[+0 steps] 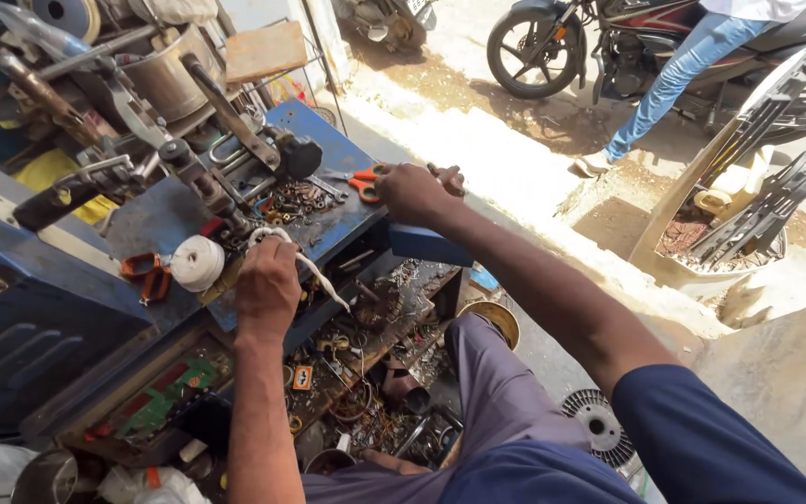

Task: The person sits at a cluttered repair bench and wraps white tape around the slots of a motor stator, pressing the windings and turning the stator as they work. They use scissors to cut the tape and handle small components and parts on the bench.

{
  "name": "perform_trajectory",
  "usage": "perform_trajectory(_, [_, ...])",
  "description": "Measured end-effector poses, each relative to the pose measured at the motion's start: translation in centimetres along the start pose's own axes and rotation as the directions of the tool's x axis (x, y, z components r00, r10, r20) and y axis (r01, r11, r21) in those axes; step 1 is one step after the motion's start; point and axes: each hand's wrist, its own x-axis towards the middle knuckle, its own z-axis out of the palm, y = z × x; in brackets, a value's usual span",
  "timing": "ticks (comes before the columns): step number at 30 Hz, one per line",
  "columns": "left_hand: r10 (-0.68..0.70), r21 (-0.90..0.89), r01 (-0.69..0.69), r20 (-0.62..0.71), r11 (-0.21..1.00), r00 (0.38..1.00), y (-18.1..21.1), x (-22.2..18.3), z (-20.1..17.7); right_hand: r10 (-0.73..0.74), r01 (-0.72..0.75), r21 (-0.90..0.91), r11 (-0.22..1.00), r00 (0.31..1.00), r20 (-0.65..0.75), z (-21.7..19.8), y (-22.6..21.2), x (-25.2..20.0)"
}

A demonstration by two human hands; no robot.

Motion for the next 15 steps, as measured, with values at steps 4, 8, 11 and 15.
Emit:
perform_trajectory(4, [-0.004, -0.011, 0.004, 0.008, 1.000, 1.000, 0.0, -0.3, -0.1, -0.139, 0.233, 0.203, 0.951, 0.909, -0.393, 1.4, -0.6, 1.8])
perform_trajectory(8, [0.010, -0.007, -0.010, 0.019, 1.000, 1.000, 0.1, -0.4, 0.1, -0.056, 0.061, 0.082, 0.995, 0.996, -0.064, 0.2, -2.0, 2.4])
perform_trajectory(11, [0.009, -0.003, -0.009, 0.006, 1.000, 1.000, -0.5, -0.5, 1.5, 0.008, 0.002, 0.119, 0.993, 0.996, -0.085, 0.9, -1.8, 3.4])
perform_trajectory(15, [0.043, 0.006, -0.043, -0.028, 0.999, 0.999, -1.6, -1.6, 2.0, -0.029, 0.064, 0.163, 0.985, 0.978, -0.207, 3.8, 0.5, 4.9])
